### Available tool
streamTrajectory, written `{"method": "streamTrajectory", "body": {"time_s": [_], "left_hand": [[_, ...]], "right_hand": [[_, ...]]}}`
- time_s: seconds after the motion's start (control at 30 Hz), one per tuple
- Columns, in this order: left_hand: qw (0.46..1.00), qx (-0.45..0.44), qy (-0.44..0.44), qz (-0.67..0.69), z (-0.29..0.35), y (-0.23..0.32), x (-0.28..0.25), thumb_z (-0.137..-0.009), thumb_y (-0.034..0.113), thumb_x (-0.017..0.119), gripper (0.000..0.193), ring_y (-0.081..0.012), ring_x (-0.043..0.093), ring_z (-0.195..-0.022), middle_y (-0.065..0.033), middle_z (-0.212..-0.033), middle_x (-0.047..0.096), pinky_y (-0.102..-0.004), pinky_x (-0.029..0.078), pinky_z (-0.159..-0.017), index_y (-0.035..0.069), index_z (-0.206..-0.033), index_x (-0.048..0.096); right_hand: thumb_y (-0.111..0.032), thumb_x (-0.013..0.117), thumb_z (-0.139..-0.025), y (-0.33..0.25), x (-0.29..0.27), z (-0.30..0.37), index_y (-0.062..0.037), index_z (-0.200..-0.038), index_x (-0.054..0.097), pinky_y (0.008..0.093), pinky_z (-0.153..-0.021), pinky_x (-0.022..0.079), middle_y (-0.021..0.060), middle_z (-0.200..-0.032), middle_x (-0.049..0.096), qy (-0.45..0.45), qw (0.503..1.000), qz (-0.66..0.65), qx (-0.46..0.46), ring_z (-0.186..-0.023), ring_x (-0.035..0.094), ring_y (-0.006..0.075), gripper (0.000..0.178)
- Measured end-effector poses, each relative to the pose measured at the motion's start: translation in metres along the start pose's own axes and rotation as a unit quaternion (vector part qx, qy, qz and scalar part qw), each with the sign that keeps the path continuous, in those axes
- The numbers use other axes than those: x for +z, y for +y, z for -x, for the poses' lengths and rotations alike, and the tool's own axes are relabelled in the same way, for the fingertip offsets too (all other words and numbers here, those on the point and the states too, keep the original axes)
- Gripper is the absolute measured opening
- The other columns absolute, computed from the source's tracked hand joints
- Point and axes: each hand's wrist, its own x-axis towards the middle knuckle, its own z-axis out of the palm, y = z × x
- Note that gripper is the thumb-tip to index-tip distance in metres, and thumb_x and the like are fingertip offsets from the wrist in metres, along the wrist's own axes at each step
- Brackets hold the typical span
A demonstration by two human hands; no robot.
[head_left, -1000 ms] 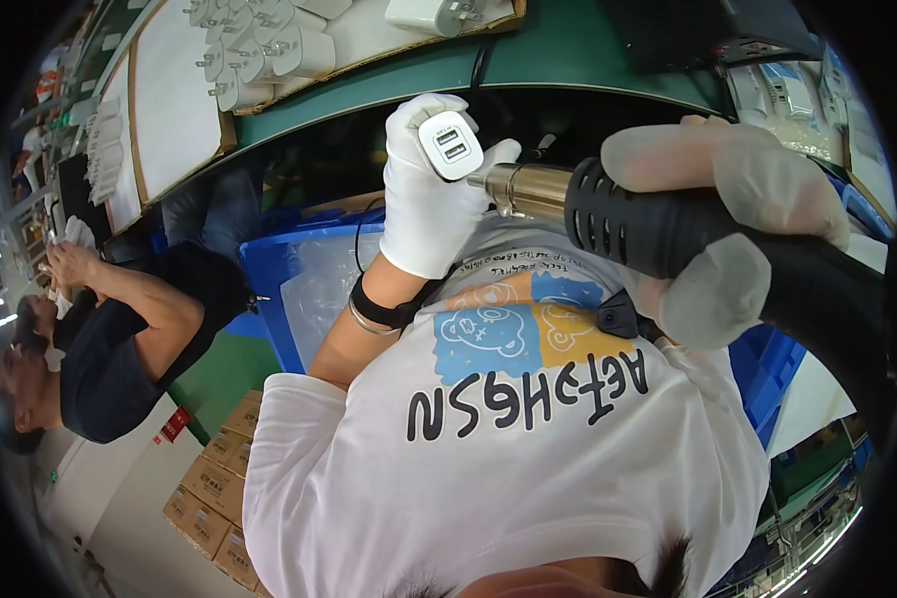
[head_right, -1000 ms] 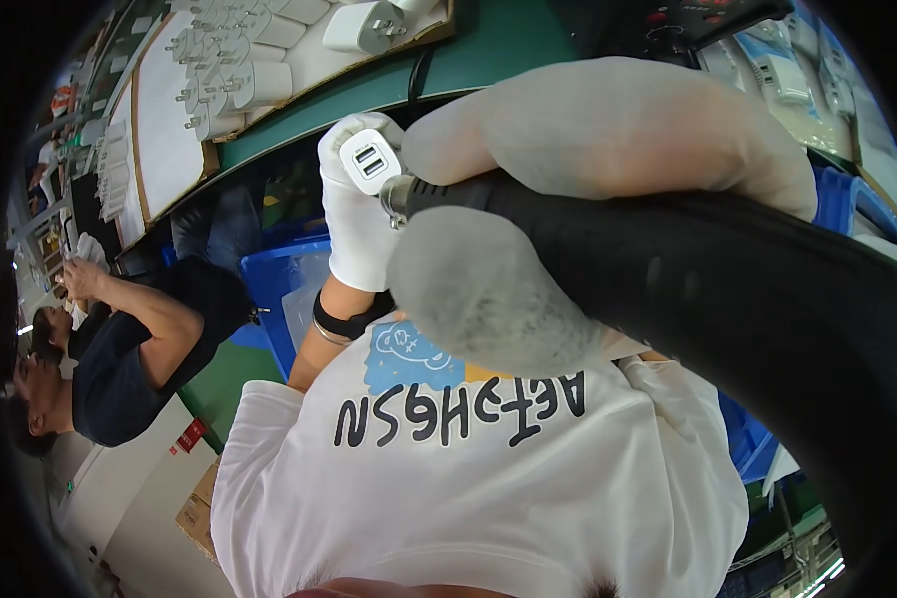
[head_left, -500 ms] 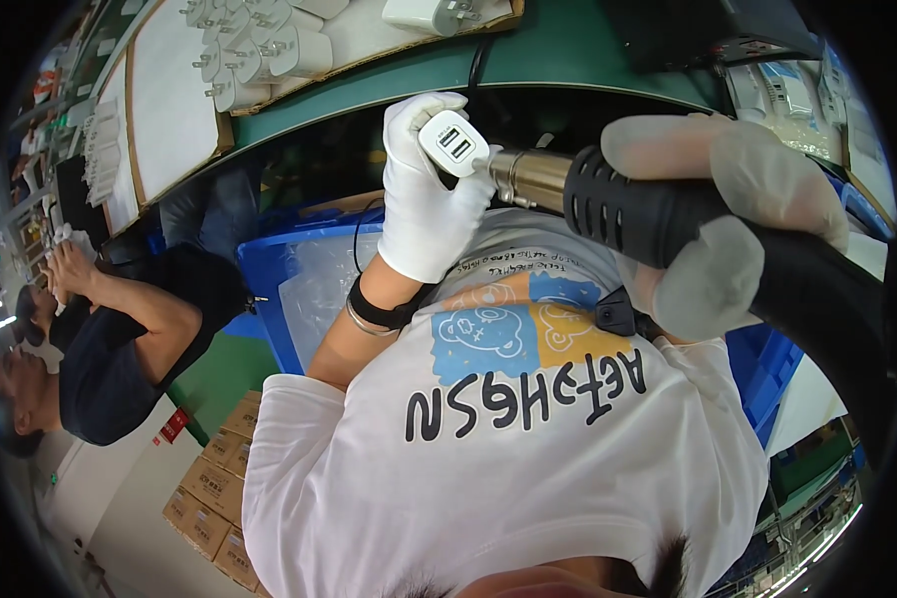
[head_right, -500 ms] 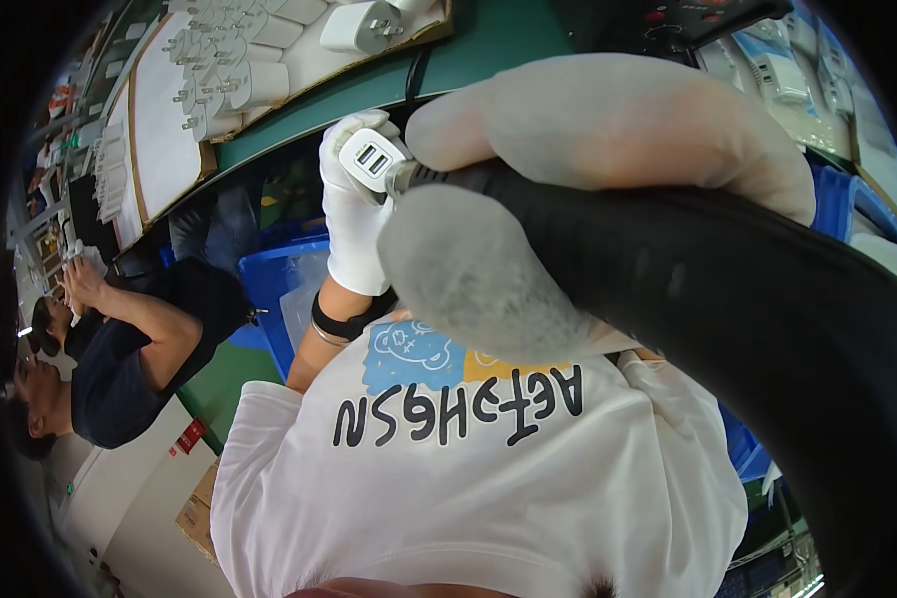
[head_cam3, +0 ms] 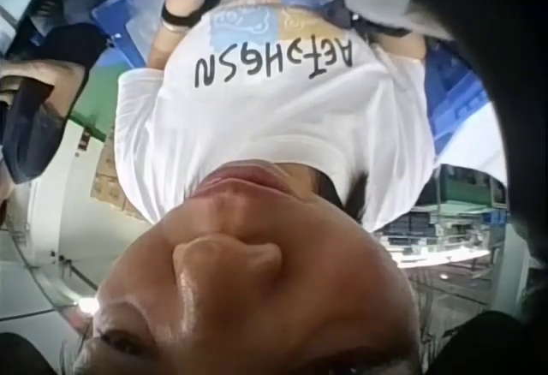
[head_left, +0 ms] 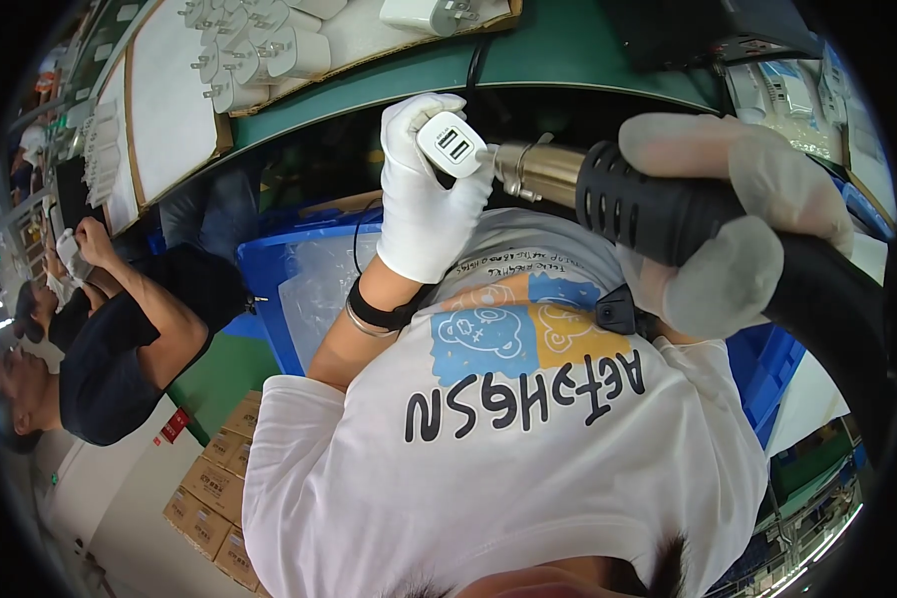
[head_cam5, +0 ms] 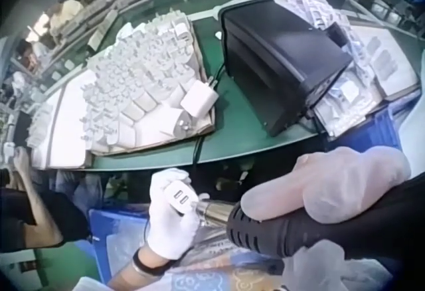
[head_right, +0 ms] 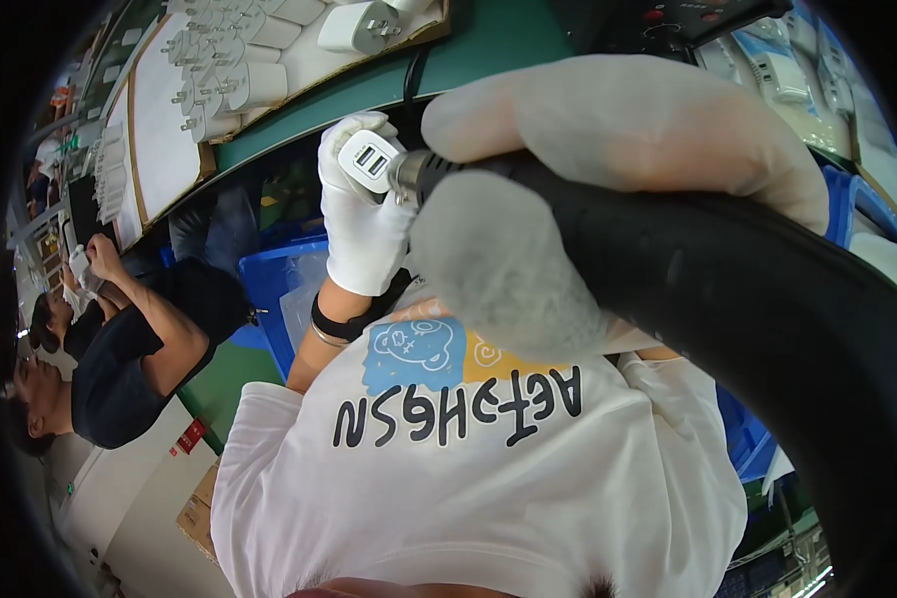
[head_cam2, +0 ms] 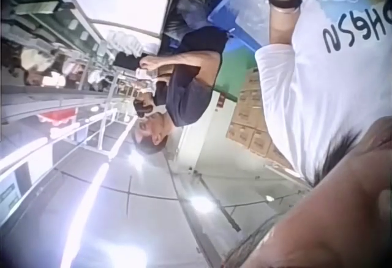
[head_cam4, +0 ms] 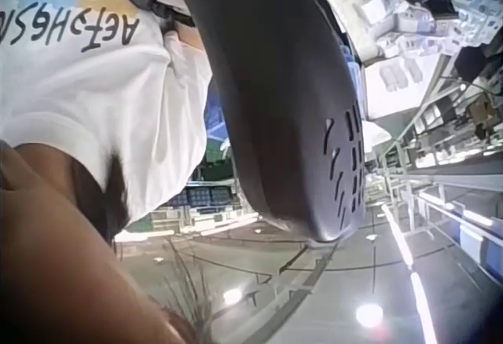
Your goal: The person picks up a power adapter from a tray, applies heat to the USB port area using a heat gun, and then places the adapter into a blue bin.
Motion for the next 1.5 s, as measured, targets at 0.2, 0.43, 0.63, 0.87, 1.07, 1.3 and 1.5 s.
{"method": "streamTrajectory", "body": {"time_s": [0.2, 0.43, 0.63, 0.87, 1.07, 1.3, 1.5], "left_hand": [[1.0, 0.014, -0.001, -0.018, 0.001, -0.005, 0.0, -0.069, -0.007, 0.065, 0.05, -0.0231, 0.052, -0.09, -0.011, -0.106, 0.046, -0.0306, 0.045, -0.08, 0.005, -0.113, 0.046], [0.999, 0.024, 0.003, -0.025, -0.001, 0.002, 0.0, -0.069, -0.005, 0.067, 0.049, -0.0235, 0.052, -0.09, -0.0111, -0.106, 0.046, -0.0307, 0.045, -0.08, 0.006, -0.112, 0.047], [0.999, 0.008, 0.006, -0.037, -0.001, -0.001, -0.001, -0.068, -0.004, 0.069, 0.05, -0.0239, 0.052, -0.09, -0.0111, -0.106, 0.047, -0.0308, 0.045, -0.08, 0.006, -0.111, 0.047], [0.999, 0.02, 0.014, -0.039, -0.002, 0.002, 0.0, -0.065, -0.004, 0.072, 0.052, -0.0244, 0.053, -0.092, -0.0105, -0.105, 0.048, -0.0313, 0.045, -0.081, 0.007, -0.11, 0.048], [0.995, 0.062, 0.017, -0.081, -0.004, 0.002, 0.0, -0.065, -0.003, 0.073, 0.052, -0.0244, 0.053, -0.092, -0.0103, -0.106, 0.048, -0.031, 0.045, -0.081, 0.007, -0.109, 0.049], [0.998, 0.011, 0.027, -0.053, -0.002, 0.002, 0.001, -0.065, -0.002, 0.075, 0.051, -0.0243, 0.053, -0.093, -0.0099, -0.106, 0.048, -0.0302, 0.045, -0.082, 0.007, -0.109, 0.049], [0.998, 0.031, 0.017, -0.048, -0.003, 0.0, 0.0, -0.065, -0.001, 0.077, 0.053, -0.024, 0.053, -0.094, -0.0095, -0.106, 0.048, -0.0301, 0.045, -0.081, 0.007, -0.109, 0.05]], "right_hand": [[-0.004, 0.075, -0.063, -0.007, 0.004, 0.002, -0.002, -0.101, 0.059, 0.0286, -0.081, 0.052, 0.0138, -0.1, 0.063, 0.036, 0.996, 0.002, 0.087, -0.089, 0.064, 0.0204, 0.041], [-0.003, 0.077, -0.059, -0.016, 0.012, -0.003, -0.004, -0.1, 0.06, 0.0267, -0.081, 0.051, 0.011, -0.098, 0.063, 0.077, 0.979, 0.005, 0.187, -0.088, 0.064, 0.0183, 0.044], [-0.003, 0.078, -0.056, -0.02, 0.012, -0.002, -0.0057, -0.099, 0.06, 0.025, -0.082, 0.051, 0.0085, -0.097, 0.063, 0.111, 0.956, 0.007, 0.272, -0.088, 0.064, 0.0165, 0.047], [-0.004, 0.077, -0.056, -0.016, 0.01, 0.003, -0.0063, -0.099, 0.06, 0.0239, -0.081, 0.05, 0.0073, -0.097, 0.063, 0.123, 0.943, 0.078, 0.298, -0.087, 0.064, 0.0156, 0.047], [-0.005, 0.076, -0.058, -0.01, 0.01, 0.007, -0.0064, -0.1, 0.06, 0.023, -0.08, 0.05, 0.0066, -0.098, 0.063, 0.122, 0.931, 0.182, 0.292, -0.086, 0.064, 0.0152, 0.044], [-0.006, 0.074, -0.061, -0.004, -0.017, 0.026, -0.0065, -0.101, 0.06, 0.022, -0.079, 0.05, 0.0059, -0.099, 0.063, 0.118, 0.904, 0.302, 0.28, -0.084, 0.063, 0.0147, 0.042], [-0.008, 0.073, -0.064, 0.005, -0.009, 0.02, -0.0066, -0.101, 0.059, 0.0212, -0.079, 0.05, 0.0052, -0.101, 0.062, 0.115, 0.87, 0.399, 0.265, -0.083, 0.063, 0.0143, 0.04]]}}
